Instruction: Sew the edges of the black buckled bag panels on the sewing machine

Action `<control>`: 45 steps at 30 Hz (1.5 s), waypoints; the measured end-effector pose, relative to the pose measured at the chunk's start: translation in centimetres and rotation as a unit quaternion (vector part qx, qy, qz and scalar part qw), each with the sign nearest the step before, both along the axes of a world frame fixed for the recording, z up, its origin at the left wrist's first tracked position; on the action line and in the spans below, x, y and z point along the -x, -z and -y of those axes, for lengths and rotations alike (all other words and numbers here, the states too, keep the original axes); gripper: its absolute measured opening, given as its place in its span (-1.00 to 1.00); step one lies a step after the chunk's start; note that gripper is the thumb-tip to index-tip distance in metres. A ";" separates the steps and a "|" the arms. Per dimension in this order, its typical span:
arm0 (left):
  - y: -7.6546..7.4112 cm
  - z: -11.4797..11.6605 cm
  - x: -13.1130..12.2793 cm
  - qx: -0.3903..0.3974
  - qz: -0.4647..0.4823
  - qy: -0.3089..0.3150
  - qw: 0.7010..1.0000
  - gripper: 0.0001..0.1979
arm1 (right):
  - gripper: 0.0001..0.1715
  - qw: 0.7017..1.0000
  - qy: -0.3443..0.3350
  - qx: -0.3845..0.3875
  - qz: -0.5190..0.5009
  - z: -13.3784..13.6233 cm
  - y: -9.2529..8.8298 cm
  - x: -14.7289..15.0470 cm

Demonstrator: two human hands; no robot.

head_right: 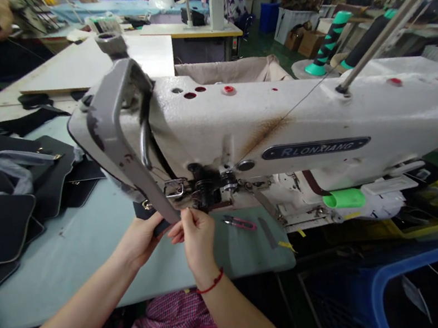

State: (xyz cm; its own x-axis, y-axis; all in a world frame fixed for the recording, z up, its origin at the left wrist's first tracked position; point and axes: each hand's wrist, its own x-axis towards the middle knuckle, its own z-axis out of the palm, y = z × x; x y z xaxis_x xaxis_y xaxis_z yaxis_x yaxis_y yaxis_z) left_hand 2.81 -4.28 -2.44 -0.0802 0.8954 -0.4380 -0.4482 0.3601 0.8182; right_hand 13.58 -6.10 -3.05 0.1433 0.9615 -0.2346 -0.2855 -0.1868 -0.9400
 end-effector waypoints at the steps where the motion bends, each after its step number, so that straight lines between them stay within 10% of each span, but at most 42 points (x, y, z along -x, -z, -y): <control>1: -0.1 0.4 -0.4 -0.001 0.006 -0.019 1.000 -0.60 | -0.42 1.000 -0.003 -0.002 -0.004 0.0 0.1 -0.1; 24: 0.5 5.0 -10.4 -0.025 0.049 -0.311 0.949 -0.63 | -0.36 0.987 -0.133 -0.021 0.088 -0.6 -0.3 -5.2; 39: 1.7 8.2 -9.9 0.082 0.044 -0.066 0.993 -0.50 | -0.58 0.942 -0.156 -0.061 0.290 1.6 -0.5 -9.9; 42: 1.7 12.1 -7.4 0.088 0.052 0.121 0.987 -0.55 | -0.65 0.876 -0.075 -0.107 0.463 2.4 1.7 -12.5; 45: -1.3 14.1 -2.4 0.060 0.023 0.254 0.965 -0.64 | -0.69 0.764 -0.082 -0.149 0.623 2.5 4.1 -14.4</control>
